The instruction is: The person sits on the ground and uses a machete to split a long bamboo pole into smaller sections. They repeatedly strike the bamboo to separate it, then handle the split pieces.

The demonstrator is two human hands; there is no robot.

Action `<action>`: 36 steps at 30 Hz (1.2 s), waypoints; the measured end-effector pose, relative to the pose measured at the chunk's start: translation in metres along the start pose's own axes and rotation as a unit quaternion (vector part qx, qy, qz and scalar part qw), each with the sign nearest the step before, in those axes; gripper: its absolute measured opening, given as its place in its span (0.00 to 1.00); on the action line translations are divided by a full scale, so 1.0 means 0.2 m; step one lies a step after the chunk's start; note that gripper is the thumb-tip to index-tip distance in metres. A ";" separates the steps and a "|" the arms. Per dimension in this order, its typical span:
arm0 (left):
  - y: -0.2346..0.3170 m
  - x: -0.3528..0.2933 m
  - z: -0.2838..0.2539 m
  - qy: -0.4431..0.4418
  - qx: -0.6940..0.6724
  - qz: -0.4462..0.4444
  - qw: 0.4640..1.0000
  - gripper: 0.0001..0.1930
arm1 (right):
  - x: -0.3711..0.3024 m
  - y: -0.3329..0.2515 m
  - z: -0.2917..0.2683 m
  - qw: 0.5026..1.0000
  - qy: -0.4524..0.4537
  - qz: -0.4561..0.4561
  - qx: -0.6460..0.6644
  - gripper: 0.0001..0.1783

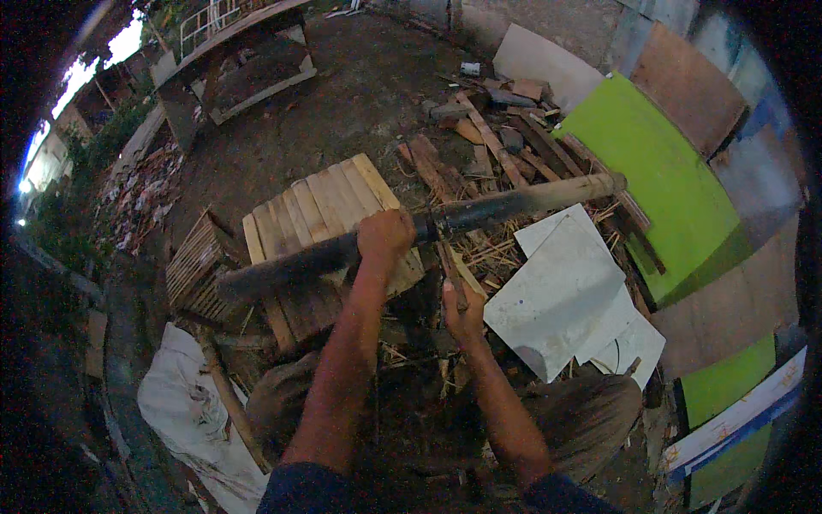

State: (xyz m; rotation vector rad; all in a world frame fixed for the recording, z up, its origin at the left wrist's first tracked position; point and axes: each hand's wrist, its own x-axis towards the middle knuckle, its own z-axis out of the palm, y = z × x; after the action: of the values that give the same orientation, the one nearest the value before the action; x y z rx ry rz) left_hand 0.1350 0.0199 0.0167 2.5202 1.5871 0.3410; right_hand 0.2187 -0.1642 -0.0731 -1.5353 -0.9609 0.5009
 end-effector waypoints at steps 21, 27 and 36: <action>-0.09 0.01 0.00 -0.006 -0.024 -0.028 0.999 0.23 | 0.12 0.00 0.08 0.998 -0.020 -0.059 -0.009 0.22; -0.06 0.04 -0.01 0.010 -0.009 -0.013 1.000 0.23 | 0.08 -0.12 0.09 0.993 0.057 -0.104 0.023 0.21; -0.08 0.02 0.00 -0.028 -0.035 -0.042 0.998 0.25 | -0.60 -0.67 -0.41 0.989 -0.055 0.132 -0.041 0.19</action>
State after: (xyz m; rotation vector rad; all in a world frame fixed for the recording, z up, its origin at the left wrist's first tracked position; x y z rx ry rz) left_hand 0.1218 0.0298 0.0134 2.3815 1.6258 0.3062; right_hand 0.1738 -0.3146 0.0484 -1.7338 -0.8756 0.7483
